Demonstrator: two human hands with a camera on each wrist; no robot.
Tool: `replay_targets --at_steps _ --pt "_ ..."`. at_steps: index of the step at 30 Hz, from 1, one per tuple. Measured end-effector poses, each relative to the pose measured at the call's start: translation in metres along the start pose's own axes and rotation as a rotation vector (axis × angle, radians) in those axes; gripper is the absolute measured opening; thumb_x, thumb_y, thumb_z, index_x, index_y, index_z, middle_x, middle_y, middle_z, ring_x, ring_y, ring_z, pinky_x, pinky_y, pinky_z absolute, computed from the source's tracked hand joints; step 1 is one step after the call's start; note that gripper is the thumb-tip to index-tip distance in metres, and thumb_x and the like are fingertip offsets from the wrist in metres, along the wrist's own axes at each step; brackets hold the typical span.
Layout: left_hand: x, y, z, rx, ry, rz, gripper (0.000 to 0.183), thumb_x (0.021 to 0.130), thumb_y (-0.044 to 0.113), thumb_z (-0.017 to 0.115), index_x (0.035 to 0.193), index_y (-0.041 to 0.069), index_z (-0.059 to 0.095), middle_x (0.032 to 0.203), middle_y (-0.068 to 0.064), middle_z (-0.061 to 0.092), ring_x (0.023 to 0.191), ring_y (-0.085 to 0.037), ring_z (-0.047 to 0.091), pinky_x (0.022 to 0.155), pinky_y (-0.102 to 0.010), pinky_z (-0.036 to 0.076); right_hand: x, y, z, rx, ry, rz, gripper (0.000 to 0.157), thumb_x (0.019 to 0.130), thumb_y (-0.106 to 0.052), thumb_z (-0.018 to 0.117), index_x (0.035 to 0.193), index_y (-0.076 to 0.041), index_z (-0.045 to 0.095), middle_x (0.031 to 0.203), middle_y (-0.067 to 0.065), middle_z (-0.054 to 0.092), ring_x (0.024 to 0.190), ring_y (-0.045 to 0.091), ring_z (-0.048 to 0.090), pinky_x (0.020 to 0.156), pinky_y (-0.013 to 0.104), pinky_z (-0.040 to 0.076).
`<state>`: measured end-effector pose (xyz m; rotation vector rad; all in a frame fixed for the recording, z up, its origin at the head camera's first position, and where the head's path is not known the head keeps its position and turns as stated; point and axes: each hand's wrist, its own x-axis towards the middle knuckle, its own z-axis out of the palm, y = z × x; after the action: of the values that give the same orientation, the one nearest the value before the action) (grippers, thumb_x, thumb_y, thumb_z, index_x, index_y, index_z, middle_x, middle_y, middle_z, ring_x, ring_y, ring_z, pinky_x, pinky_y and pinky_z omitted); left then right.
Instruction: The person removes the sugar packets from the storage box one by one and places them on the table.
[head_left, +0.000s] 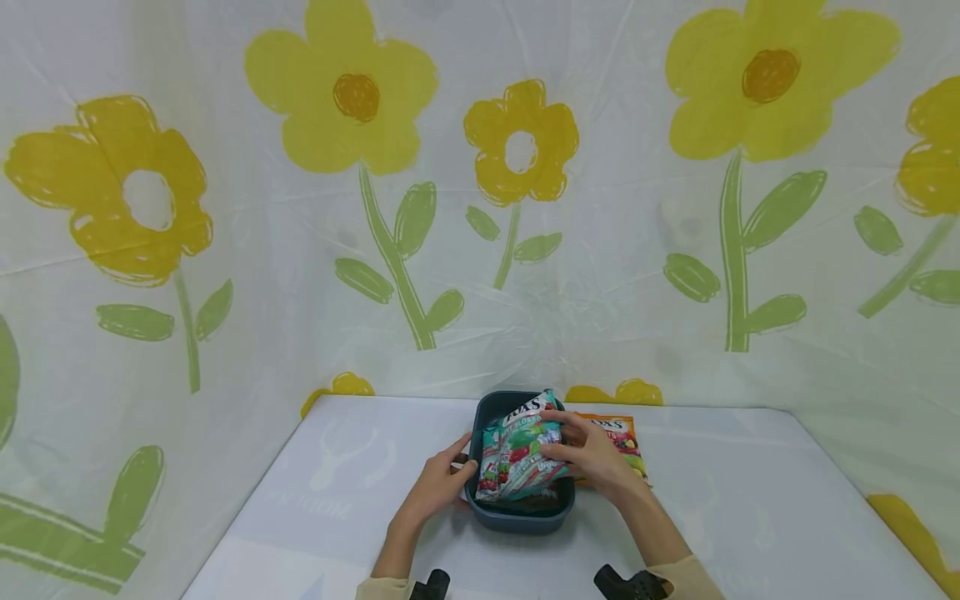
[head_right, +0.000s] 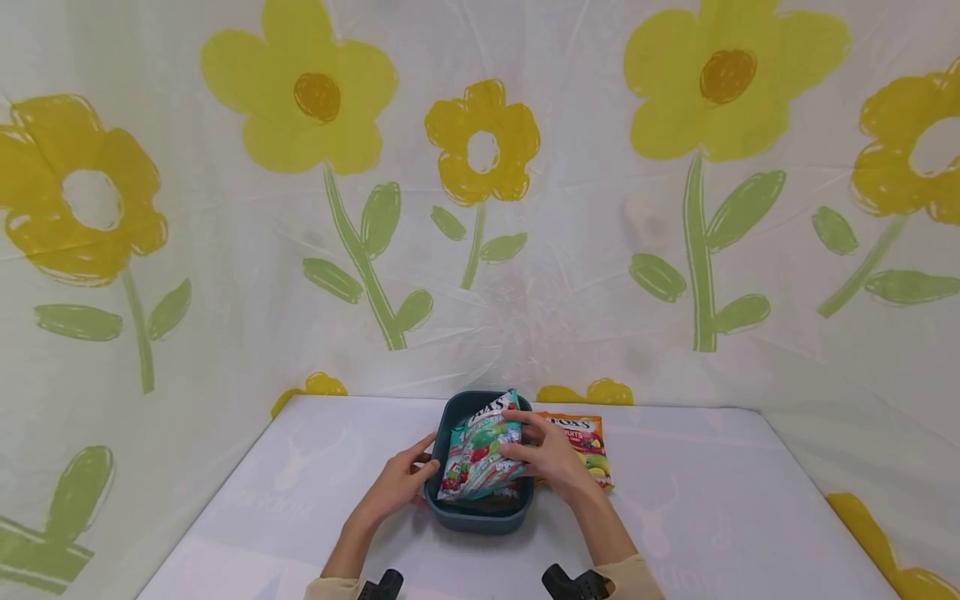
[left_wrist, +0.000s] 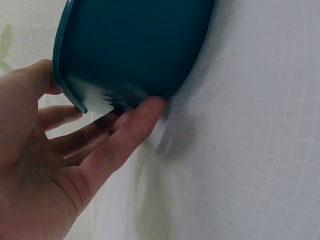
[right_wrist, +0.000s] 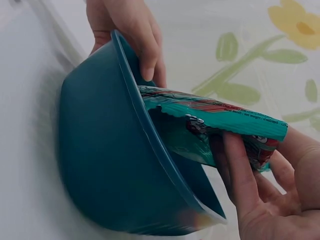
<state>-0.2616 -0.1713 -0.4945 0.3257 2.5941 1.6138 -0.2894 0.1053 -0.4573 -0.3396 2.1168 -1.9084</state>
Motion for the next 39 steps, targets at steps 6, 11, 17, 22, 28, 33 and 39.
replay_targets --at_steps 6,11,17,22,28,33,39 --pt "0.000 0.000 0.000 -0.002 0.001 -0.006 0.059 0.099 0.023 0.053 0.152 0.008 0.035 0.123 -0.024 0.060 0.093 -0.022 0.066 0.056 -0.035 0.061 -0.003 0.003 -0.004 0.005 -0.011 -0.003 0.058 0.088 -0.027 0.073 0.141 -0.021 0.052 0.141 0.019 0.053 0.103 0.025 0.065 0.086 0.039 0.060" --pt "0.000 -0.001 0.001 0.007 0.005 -0.010 0.059 0.099 0.023 0.054 0.152 0.009 0.035 0.122 -0.024 0.060 0.093 -0.022 0.065 0.056 -0.034 0.061 -0.006 0.005 -0.006 0.006 0.014 0.021 0.058 0.086 -0.029 0.075 0.140 -0.025 0.053 0.141 0.016 0.052 0.104 0.026 0.064 0.086 0.040 0.060" --pt "-0.001 0.000 0.001 0.013 0.012 -0.004 0.058 0.099 0.023 0.054 0.152 0.008 0.036 0.122 -0.024 0.061 0.093 -0.023 0.066 0.056 -0.034 0.061 -0.012 0.007 -0.011 0.003 0.038 0.020 0.059 0.085 -0.032 0.075 0.139 -0.028 0.054 0.140 0.014 0.054 0.105 0.025 0.063 0.085 0.039 0.060" --pt "-0.001 0.000 0.001 0.007 0.009 0.000 0.058 0.099 0.023 0.053 0.152 0.008 0.035 0.122 -0.024 0.061 0.093 -0.023 0.066 0.056 -0.034 0.061 -0.015 0.008 -0.017 -0.009 0.048 0.016 0.058 0.085 -0.031 0.075 0.139 -0.028 0.054 0.139 0.013 0.054 0.107 0.026 0.062 0.085 0.038 0.060" --pt "-0.001 -0.001 0.002 0.008 0.003 0.004 0.058 0.099 0.023 0.053 0.152 0.008 0.035 0.122 -0.024 0.061 0.092 -0.023 0.065 0.056 -0.035 0.061 -0.020 0.007 -0.026 -0.012 0.085 0.030 0.057 0.085 -0.031 0.075 0.138 -0.031 0.054 0.139 0.013 0.053 0.111 0.025 0.059 0.084 0.039 0.060" --pt "-0.001 -0.002 0.001 0.028 0.011 -0.002 0.057 0.099 0.022 0.053 0.152 0.008 0.036 0.123 -0.024 0.060 0.092 -0.023 0.065 0.056 -0.032 0.060 -0.023 0.007 -0.033 0.034 0.095 0.042 0.058 0.086 -0.030 0.074 0.140 -0.029 0.052 0.142 0.014 0.051 0.110 0.026 0.061 0.085 0.041 0.060" --pt "0.000 -0.002 0.000 0.028 0.012 -0.002 0.058 0.098 0.023 0.053 0.152 0.008 0.036 0.124 -0.024 0.060 0.092 -0.022 0.065 0.056 -0.031 0.060 -0.027 0.007 -0.043 0.028 0.131 0.020 0.058 0.088 -0.030 0.072 0.142 -0.027 0.050 0.143 0.017 0.049 0.110 0.025 0.061 0.086 0.036 0.060"
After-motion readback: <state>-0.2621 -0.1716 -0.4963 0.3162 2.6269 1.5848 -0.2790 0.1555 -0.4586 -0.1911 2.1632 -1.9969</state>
